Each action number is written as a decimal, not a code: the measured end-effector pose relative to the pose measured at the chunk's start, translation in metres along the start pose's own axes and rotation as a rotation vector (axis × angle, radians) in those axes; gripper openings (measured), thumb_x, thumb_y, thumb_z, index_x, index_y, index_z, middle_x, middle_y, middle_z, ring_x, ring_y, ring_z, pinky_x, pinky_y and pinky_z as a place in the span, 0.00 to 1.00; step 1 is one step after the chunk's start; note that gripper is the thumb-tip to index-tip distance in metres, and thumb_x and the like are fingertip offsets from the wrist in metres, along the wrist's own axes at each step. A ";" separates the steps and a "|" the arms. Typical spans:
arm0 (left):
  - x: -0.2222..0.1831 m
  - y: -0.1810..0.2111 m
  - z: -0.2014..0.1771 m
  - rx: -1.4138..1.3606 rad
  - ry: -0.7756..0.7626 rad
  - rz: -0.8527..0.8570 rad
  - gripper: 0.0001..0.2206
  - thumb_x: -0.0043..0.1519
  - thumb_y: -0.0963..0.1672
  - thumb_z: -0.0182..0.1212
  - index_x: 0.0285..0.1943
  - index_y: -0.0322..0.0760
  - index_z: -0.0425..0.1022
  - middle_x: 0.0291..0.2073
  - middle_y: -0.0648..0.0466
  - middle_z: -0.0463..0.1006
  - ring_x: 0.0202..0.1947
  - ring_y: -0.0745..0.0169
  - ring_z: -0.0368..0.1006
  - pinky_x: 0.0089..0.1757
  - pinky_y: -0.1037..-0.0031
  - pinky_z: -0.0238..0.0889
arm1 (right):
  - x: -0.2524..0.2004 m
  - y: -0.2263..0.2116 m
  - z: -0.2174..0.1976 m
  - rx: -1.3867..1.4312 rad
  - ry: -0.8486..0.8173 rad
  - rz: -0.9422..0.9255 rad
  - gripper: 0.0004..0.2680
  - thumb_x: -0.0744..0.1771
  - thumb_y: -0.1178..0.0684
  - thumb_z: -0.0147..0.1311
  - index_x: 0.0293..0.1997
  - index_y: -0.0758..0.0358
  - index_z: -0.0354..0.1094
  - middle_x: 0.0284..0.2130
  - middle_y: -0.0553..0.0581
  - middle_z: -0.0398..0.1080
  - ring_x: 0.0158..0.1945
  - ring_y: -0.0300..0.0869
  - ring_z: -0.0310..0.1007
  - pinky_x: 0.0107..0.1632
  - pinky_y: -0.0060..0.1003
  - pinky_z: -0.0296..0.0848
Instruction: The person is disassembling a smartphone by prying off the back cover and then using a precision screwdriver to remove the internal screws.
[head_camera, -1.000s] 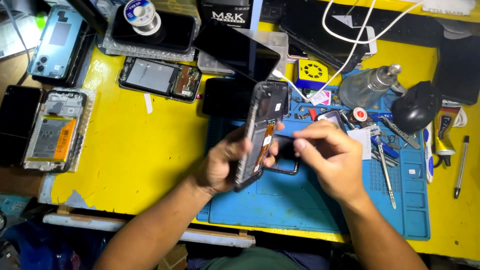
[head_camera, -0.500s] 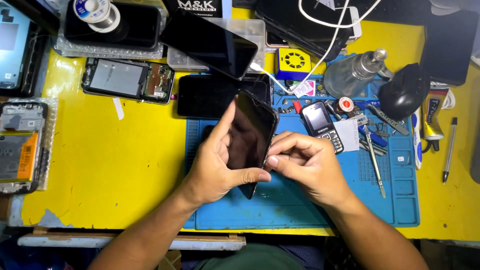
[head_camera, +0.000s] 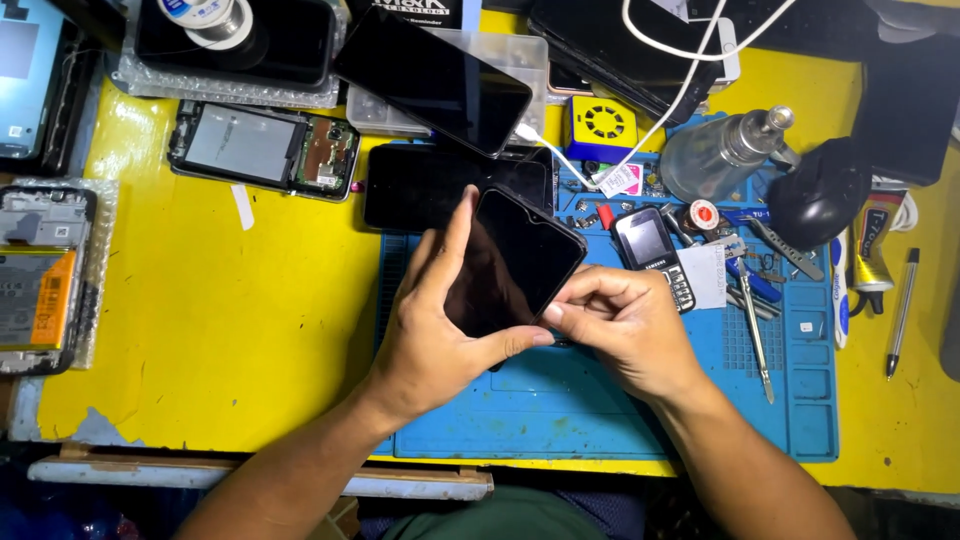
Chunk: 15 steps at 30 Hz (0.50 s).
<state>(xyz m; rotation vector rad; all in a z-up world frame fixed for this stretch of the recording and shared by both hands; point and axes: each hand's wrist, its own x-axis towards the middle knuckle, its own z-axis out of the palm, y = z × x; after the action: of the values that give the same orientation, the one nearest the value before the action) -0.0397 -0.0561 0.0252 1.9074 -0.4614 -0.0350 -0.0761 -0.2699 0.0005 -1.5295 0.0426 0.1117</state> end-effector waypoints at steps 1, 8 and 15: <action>-0.001 0.000 0.000 0.006 0.015 0.008 0.56 0.44 0.49 0.84 0.79 0.38 0.47 0.69 0.43 0.66 0.70 0.53 0.65 0.68 0.69 0.54 | 0.001 0.003 -0.002 -0.001 0.000 0.000 0.02 0.64 0.63 0.64 0.32 0.66 0.76 0.26 0.53 0.73 0.25 0.31 0.65 0.29 0.23 0.62; -0.005 -0.005 0.003 0.055 0.087 0.127 0.53 0.46 0.49 0.84 0.78 0.35 0.49 0.72 0.41 0.64 0.74 0.47 0.62 0.72 0.63 0.53 | 0.006 0.019 -0.007 -0.057 -0.003 -0.008 0.03 0.63 0.60 0.66 0.30 0.65 0.77 0.22 0.51 0.72 0.21 0.29 0.57 0.27 0.25 0.54; -0.007 -0.010 0.004 0.081 0.105 0.147 0.53 0.47 0.49 0.85 0.78 0.35 0.49 0.69 0.40 0.66 0.71 0.44 0.65 0.69 0.62 0.57 | 0.009 0.027 -0.010 -0.001 -0.031 0.025 0.03 0.63 0.62 0.66 0.29 0.67 0.76 0.12 0.48 0.63 0.18 0.29 0.50 0.24 0.26 0.49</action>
<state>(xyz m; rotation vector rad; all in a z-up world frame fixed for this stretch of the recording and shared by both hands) -0.0444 -0.0545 0.0127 1.9387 -0.5366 0.1822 -0.0689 -0.2786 -0.0275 -1.5286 0.0377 0.1553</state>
